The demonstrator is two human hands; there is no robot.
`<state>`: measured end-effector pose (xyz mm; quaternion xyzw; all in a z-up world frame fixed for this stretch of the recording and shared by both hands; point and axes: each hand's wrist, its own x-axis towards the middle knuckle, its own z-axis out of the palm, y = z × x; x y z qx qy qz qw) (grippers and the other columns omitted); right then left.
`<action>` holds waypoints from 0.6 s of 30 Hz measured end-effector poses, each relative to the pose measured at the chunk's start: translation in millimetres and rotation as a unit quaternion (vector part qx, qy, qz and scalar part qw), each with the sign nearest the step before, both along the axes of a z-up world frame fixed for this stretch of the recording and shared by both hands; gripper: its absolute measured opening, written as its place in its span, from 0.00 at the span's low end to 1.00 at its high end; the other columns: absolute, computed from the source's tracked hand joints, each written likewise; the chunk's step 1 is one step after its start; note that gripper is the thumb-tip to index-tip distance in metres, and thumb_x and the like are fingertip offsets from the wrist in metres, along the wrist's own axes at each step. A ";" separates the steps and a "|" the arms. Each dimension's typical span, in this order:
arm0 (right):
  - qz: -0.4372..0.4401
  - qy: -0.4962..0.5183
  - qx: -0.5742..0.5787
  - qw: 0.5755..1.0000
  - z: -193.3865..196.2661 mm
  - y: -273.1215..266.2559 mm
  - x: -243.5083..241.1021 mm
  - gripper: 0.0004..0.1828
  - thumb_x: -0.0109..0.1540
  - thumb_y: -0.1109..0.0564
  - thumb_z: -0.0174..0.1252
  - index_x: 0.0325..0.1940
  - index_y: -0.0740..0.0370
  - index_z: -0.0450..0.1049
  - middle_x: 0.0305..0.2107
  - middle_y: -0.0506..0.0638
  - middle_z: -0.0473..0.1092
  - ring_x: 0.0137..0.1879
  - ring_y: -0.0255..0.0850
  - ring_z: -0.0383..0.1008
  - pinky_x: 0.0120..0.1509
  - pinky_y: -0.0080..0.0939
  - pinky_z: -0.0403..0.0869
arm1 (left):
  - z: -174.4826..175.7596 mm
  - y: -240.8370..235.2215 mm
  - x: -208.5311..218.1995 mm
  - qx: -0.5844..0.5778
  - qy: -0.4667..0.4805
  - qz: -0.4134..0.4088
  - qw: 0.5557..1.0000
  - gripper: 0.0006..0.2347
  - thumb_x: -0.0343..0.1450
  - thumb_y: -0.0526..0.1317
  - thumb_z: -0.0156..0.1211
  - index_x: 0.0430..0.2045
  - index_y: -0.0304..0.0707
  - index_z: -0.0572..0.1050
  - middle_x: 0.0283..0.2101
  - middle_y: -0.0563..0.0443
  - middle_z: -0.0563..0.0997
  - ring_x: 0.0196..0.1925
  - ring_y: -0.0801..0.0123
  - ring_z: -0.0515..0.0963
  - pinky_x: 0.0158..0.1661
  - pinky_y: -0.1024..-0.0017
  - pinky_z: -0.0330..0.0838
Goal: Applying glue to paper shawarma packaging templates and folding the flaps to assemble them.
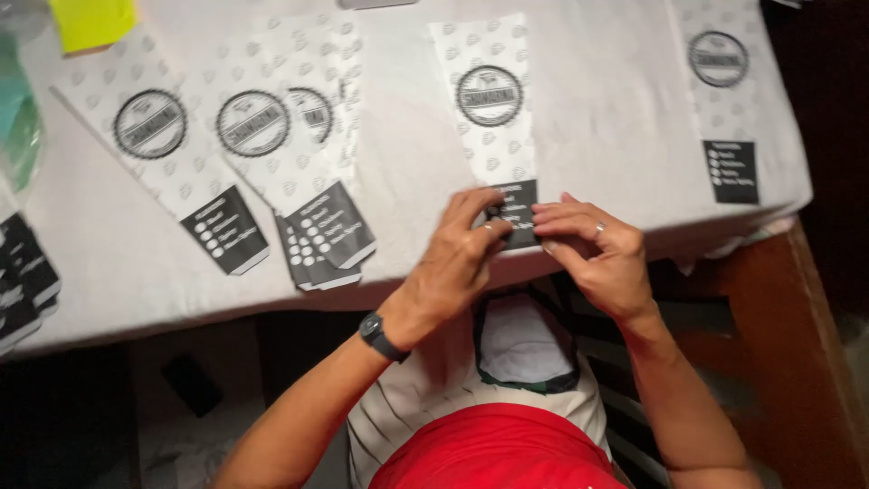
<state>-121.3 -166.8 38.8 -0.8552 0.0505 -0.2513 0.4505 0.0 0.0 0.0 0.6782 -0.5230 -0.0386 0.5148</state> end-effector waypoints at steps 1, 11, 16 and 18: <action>-0.010 -0.018 -0.003 1.000 1.5 -1.8 -1.8 0.12 0.54 0.74 0.67 0.39 0.67 0.82 0.42 0.59 0.79 0.55 0.57 0.80 0.73 0.60 0.68 | -1.5 0.4 0.2 0.022 -0.071 0.033 0.997 0.10 0.67 0.28 0.66 0.41 0.26 0.78 0.54 0.37 0.74 0.60 0.39 0.70 0.60 0.50 0.65; -0.258 -0.032 -0.287 0.922 -22.1 -144.8 -82.1 0.09 0.70 0.72 0.61 0.54 0.75 0.82 0.54 0.66 0.77 0.66 0.62 0.76 0.78 0.64 0.63 | -2.3 -86.6 -16.4 0.097 -0.208 0.010 0.973 0.11 0.72 0.38 0.57 0.47 0.35 0.73 0.60 0.41 0.74 0.67 0.42 0.67 0.64 0.48 0.60; -0.238 -0.001 -0.277 0.931 -32.6 -176.5 -91.7 0.12 0.67 0.70 0.61 0.55 0.75 0.81 0.54 0.67 0.77 0.67 0.63 0.74 0.79 0.64 0.61 | -18.6 -174.3 -38.4 0.064 -0.227 0.006 0.972 0.11 0.71 0.38 0.53 0.45 0.35 0.75 0.56 0.41 0.75 0.65 0.44 0.68 0.61 0.51 0.62; -0.244 0.000 -0.271 0.931 -32.1 -187.2 -96.0 0.13 0.67 0.71 0.61 0.55 0.76 0.81 0.54 0.67 0.77 0.67 0.63 0.74 0.79 0.64 0.61 | -18.6 -198.3 -43.7 0.060 -0.231 0.006 0.971 0.12 0.70 0.36 0.53 0.45 0.33 0.76 0.55 0.40 0.76 0.64 0.44 0.68 0.60 0.52 0.63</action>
